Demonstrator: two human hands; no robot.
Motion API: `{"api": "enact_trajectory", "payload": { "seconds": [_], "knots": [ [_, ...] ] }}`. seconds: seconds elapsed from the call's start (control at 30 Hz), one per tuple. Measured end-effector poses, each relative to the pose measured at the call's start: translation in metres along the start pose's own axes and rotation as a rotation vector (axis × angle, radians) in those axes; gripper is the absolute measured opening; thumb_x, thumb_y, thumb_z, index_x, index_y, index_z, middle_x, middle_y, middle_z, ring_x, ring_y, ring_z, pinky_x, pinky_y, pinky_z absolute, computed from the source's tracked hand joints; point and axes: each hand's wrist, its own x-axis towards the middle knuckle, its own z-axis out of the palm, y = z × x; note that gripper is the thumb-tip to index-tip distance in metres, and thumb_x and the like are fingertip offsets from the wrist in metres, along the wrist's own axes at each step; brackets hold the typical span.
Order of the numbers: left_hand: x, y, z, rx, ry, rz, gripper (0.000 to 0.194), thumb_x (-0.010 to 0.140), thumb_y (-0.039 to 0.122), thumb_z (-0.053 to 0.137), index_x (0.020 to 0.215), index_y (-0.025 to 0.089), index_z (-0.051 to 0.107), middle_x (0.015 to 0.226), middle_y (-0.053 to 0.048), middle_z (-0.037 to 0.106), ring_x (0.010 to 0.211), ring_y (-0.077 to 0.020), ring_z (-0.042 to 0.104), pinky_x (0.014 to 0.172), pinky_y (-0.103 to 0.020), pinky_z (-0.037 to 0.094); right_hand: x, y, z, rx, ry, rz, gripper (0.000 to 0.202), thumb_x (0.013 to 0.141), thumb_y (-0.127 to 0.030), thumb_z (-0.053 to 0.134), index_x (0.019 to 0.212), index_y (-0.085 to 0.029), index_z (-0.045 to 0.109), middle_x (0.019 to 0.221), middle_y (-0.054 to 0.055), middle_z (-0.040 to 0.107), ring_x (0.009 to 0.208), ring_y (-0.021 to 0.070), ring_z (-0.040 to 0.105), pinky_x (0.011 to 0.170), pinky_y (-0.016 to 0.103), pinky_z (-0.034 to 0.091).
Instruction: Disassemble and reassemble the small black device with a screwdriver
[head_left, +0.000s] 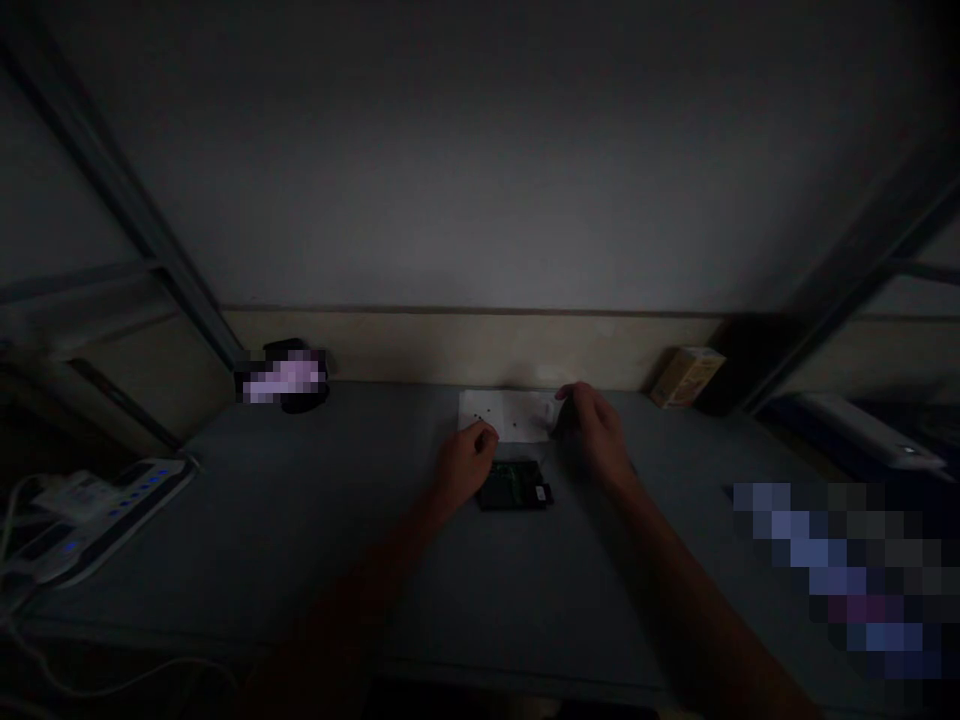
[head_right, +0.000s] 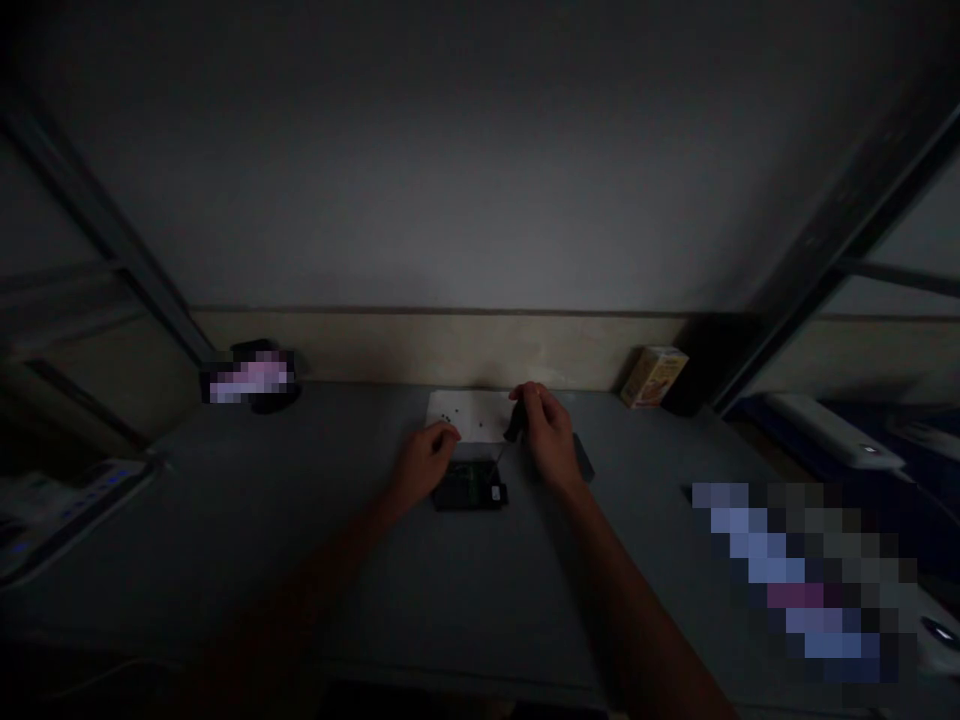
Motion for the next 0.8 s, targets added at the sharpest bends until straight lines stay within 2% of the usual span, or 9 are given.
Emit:
{"api": "enact_trajectory", "payload": {
  "seconds": [0.27,0.47,0.57,0.7,0.8],
  "knots": [
    [0.000,0.002,0.000,0.012,-0.009,-0.020,0.023,0.096,0.026,0.050,0.089,0.020,0.071,0.073,0.000,0.068,0.065,-0.0145,0.061,0.061,-0.024,0.037,0.002,0.002,-0.001,-0.002,0.115,-0.013,0.050,0.098,-0.067,0.047,0.089,-0.022,0.068,0.067,-0.001,0.052,0.059,0.0145,0.049,0.054,0.026,0.039],
    [0.000,0.002,-0.001,-0.007,-0.011,0.011,0.024,0.096,0.025,0.048,0.087,0.019,0.070,0.074,0.001,0.067,0.067,-0.0142,0.060,0.063,-0.024,0.038,0.000,-0.003,-0.003,-0.154,0.258,-0.056,0.048,0.099,-0.063,0.046,0.100,-0.021,0.070,0.068,-0.001,0.057,0.061,0.0158,0.054,0.056,0.027,0.042],
    [0.000,0.002,-0.002,0.000,-0.007,0.015,0.023,0.095,0.025,0.049,0.087,0.020,0.070,0.072,0.001,0.066,0.064,-0.0140,0.059,0.062,-0.024,0.037,-0.001,-0.003,-0.003,-0.208,0.247,-0.032,0.051,0.098,-0.065,0.047,0.104,-0.021,0.071,0.070,0.001,0.062,0.062,0.0169,0.056,0.057,0.028,0.042],
    [0.000,0.003,-0.002,-0.017,0.009,0.017,0.024,0.095,0.025,0.049,0.086,0.019,0.071,0.073,0.001,0.067,0.066,-0.0145,0.060,0.063,-0.024,0.039,0.001,0.006,-0.001,-0.261,0.201,-0.003,0.057,0.095,-0.070,0.049,0.107,-0.020,0.073,0.085,0.007,0.073,0.067,0.0196,0.062,0.064,0.031,0.046],
    [0.001,0.005,-0.003,-0.059,0.031,-0.003,0.024,0.094,0.024,0.050,0.086,0.019,0.072,0.071,0.000,0.067,0.063,-0.0143,0.058,0.062,-0.025,0.039,0.002,0.009,0.001,-0.265,0.167,0.010,0.059,0.094,-0.071,0.050,0.107,-0.019,0.074,0.088,0.009,0.075,0.069,0.0210,0.065,0.066,0.032,0.047]
  ]
}}
